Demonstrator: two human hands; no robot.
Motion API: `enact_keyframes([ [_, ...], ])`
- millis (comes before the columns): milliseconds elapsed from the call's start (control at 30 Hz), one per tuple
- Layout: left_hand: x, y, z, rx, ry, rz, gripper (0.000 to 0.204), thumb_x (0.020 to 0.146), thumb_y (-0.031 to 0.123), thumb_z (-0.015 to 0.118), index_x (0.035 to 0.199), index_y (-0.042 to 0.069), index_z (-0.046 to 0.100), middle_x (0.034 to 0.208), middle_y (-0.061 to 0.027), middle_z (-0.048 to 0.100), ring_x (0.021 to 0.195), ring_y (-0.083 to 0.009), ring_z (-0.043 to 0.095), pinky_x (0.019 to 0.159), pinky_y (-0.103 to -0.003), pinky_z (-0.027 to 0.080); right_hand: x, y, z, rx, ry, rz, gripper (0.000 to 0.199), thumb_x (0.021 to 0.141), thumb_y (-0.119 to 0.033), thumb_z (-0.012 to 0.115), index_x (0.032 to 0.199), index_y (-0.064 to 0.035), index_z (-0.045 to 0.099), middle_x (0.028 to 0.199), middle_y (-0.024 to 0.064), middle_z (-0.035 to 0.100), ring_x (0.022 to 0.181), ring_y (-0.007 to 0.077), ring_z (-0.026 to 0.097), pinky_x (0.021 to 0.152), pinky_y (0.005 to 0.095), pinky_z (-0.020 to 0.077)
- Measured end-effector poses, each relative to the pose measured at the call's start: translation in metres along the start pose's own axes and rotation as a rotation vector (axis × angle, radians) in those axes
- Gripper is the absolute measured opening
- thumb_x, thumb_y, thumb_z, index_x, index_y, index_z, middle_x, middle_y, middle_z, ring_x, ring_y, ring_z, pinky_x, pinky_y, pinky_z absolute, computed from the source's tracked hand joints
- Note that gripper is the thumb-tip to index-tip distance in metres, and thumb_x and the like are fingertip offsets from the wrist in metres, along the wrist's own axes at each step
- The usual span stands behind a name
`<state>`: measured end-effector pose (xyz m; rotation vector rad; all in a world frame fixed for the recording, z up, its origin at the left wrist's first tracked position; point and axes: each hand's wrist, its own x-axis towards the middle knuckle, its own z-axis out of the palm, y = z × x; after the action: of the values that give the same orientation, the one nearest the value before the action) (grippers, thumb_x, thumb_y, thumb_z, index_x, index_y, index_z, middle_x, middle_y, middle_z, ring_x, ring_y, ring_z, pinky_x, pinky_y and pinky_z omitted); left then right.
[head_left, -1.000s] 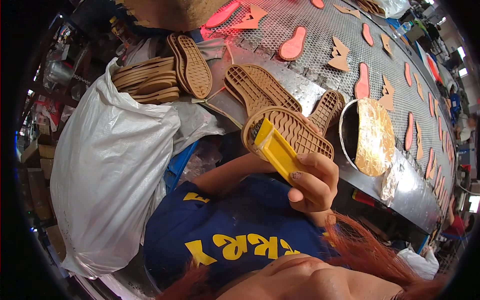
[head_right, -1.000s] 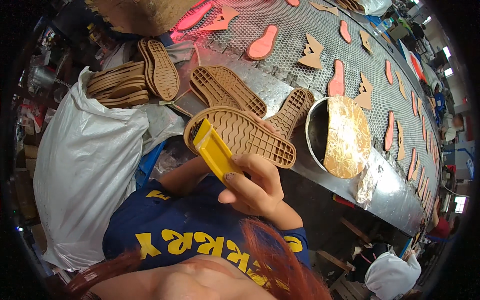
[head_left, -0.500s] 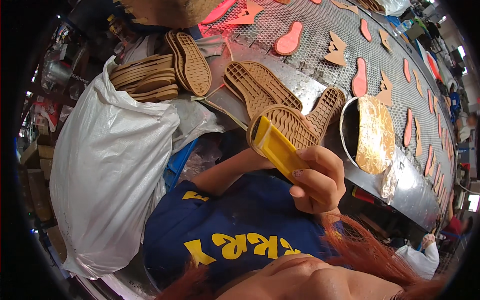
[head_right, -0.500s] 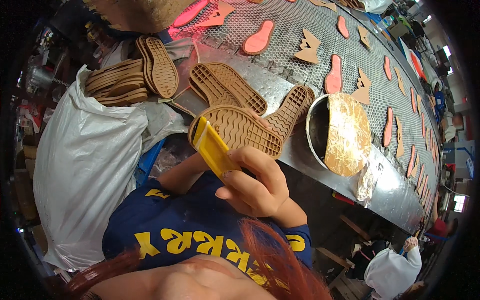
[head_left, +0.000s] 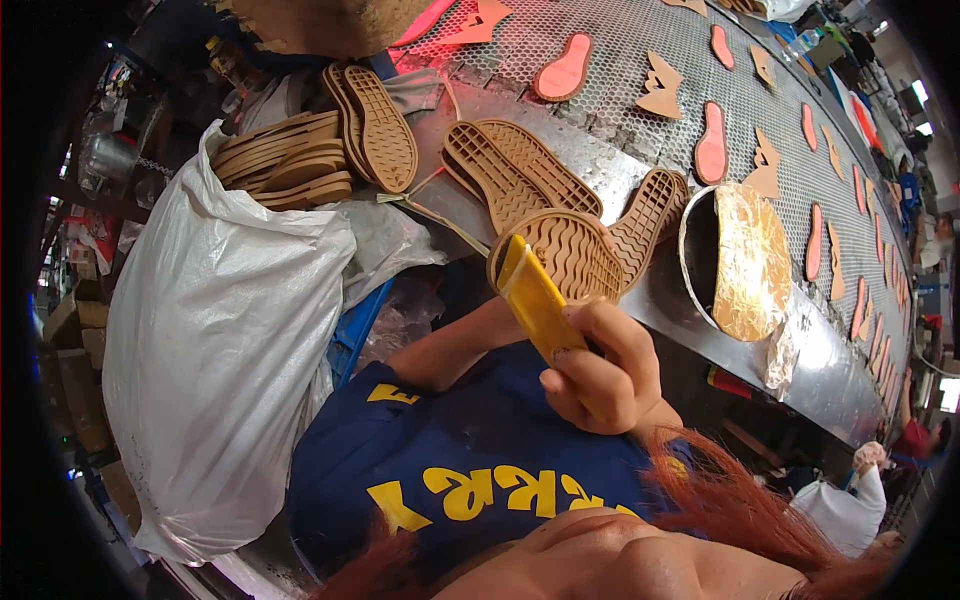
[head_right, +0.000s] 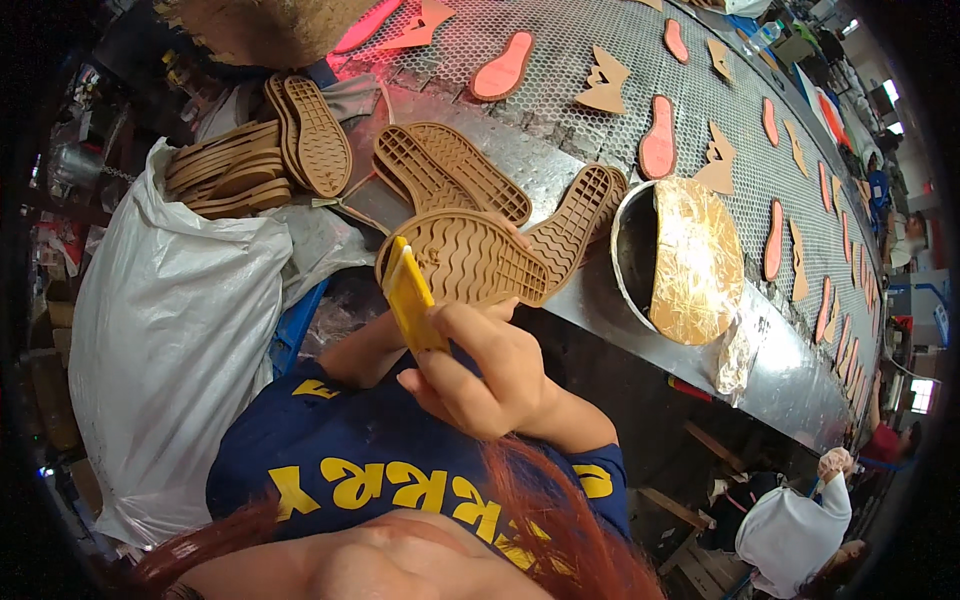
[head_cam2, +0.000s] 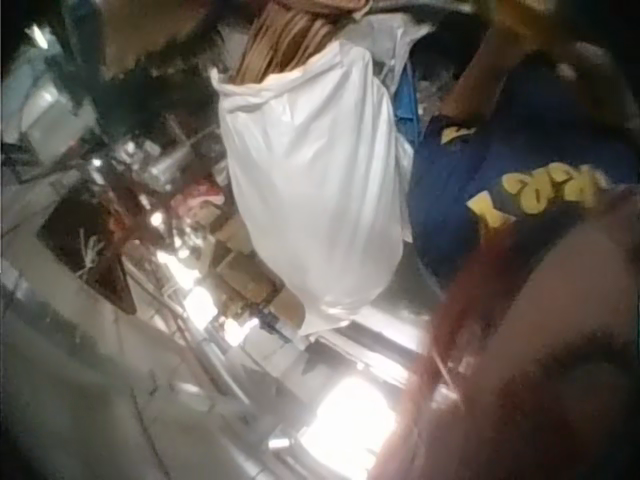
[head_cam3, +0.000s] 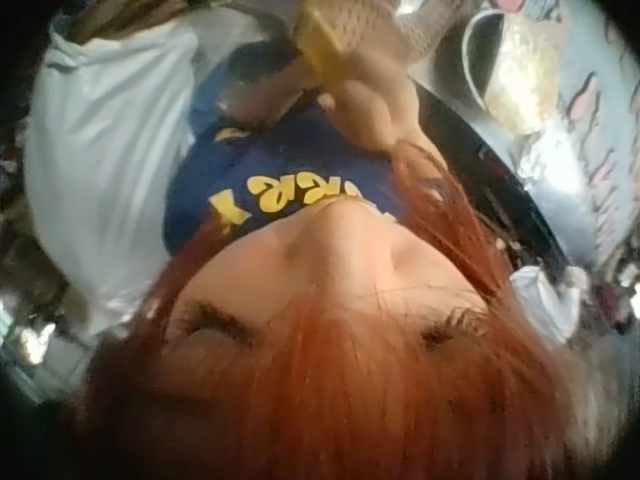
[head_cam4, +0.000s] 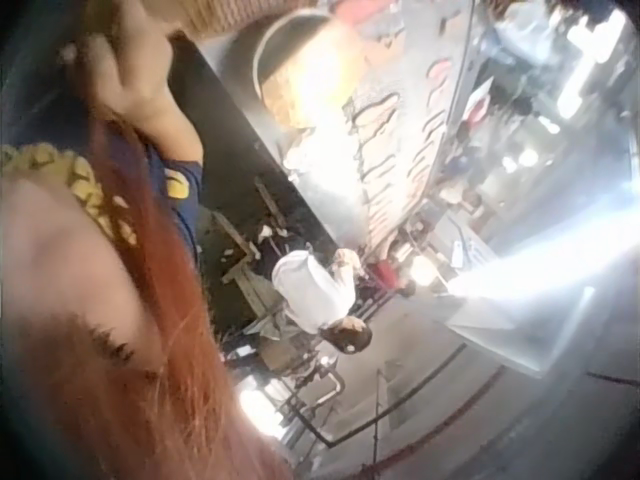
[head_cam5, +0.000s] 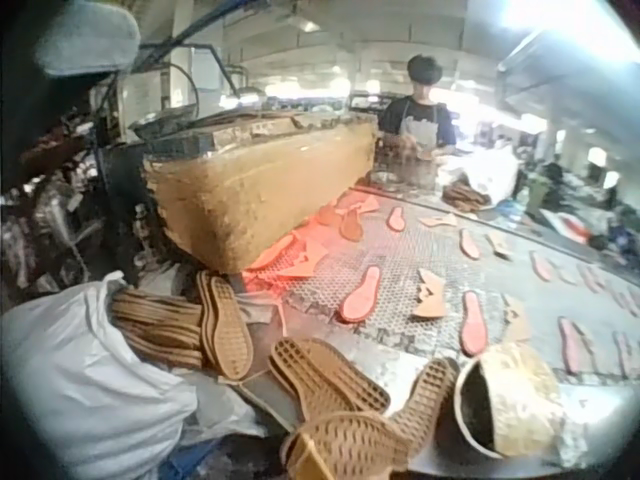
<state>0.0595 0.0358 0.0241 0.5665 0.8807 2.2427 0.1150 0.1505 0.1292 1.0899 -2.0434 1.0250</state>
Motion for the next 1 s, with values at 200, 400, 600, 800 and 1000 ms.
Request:
enact_keyframes([
  [200, 0.010, -0.006, 0.001, 0.026, -0.008, -0.035, 0.049, 0.096, 0.036, 0.042, 0.136, 0.009, 0.030, 0.134, -0.0096, 0.039, 0.129, -0.0206, 0.036, 0.111, -0.041, 0.028, -0.009, 0.001, 0.000, 0.022, 0.066, 0.076, 0.032, 0.084, -0.018, 0.068, 0.102, 0.0009, 0.051, 0.108, 0.0243, 0.051, 0.085, 0.0255, 0.061, 0.071, 0.0320, 0.0529],
  [400, 0.001, -0.005, -0.005, 0.087, -0.062, -0.115, 0.049, 0.097, 0.038, 0.040, 0.136, 0.009, 0.030, 0.134, -0.0084, 0.039, 0.129, -0.0189, 0.035, 0.111, -0.040, 0.027, -0.019, 0.002, -0.001, 0.064, 0.197, 0.203, 0.033, 0.083, -0.023, 0.072, 0.100, -0.0021, 0.053, 0.108, 0.0204, 0.053, 0.088, 0.0248, 0.059, 0.072, 0.0314, 0.0516],
  [600, 0.005, -0.014, -0.011, 0.143, -0.036, -0.144, 0.049, 0.098, 0.041, 0.034, 0.136, 0.011, 0.028, 0.134, -0.0072, 0.038, 0.130, -0.0177, 0.035, 0.113, -0.039, 0.025, -0.016, 0.013, -0.001, 0.092, 0.326, 0.217, 0.035, 0.081, -0.028, 0.072, 0.098, -0.0039, 0.054, 0.104, 0.0184, 0.054, 0.086, 0.0252, 0.061, 0.076, 0.0344, 0.0516],
  [800, 0.006, 0.005, 0.011, 0.030, 0.031, -0.057, 0.047, 0.099, 0.038, 0.034, 0.135, 0.009, 0.028, 0.131, -0.0103, 0.040, 0.128, -0.0181, 0.037, 0.111, -0.038, 0.029, -0.012, 0.014, 0.003, 0.109, 0.298, 0.211, 0.040, 0.078, -0.035, 0.073, 0.098, -0.0037, 0.055, 0.100, 0.0175, 0.057, 0.084, 0.0238, 0.061, 0.076, 0.0332, 0.0500],
  [1000, 0.007, 0.010, 0.013, 0.486, -0.014, 0.258, 0.049, 0.095, 0.024, 0.051, 0.135, 0.007, 0.028, 0.129, -0.0143, 0.043, 0.125, -0.0232, 0.042, 0.108, -0.041, 0.033, -0.006, 0.011, -0.009, 0.131, 0.290, 0.282, 0.041, 0.080, -0.035, 0.071, 0.097, -0.0021, 0.055, 0.100, 0.0182, 0.057, 0.083, 0.0220, 0.060, 0.077, 0.0315, 0.0492],
])
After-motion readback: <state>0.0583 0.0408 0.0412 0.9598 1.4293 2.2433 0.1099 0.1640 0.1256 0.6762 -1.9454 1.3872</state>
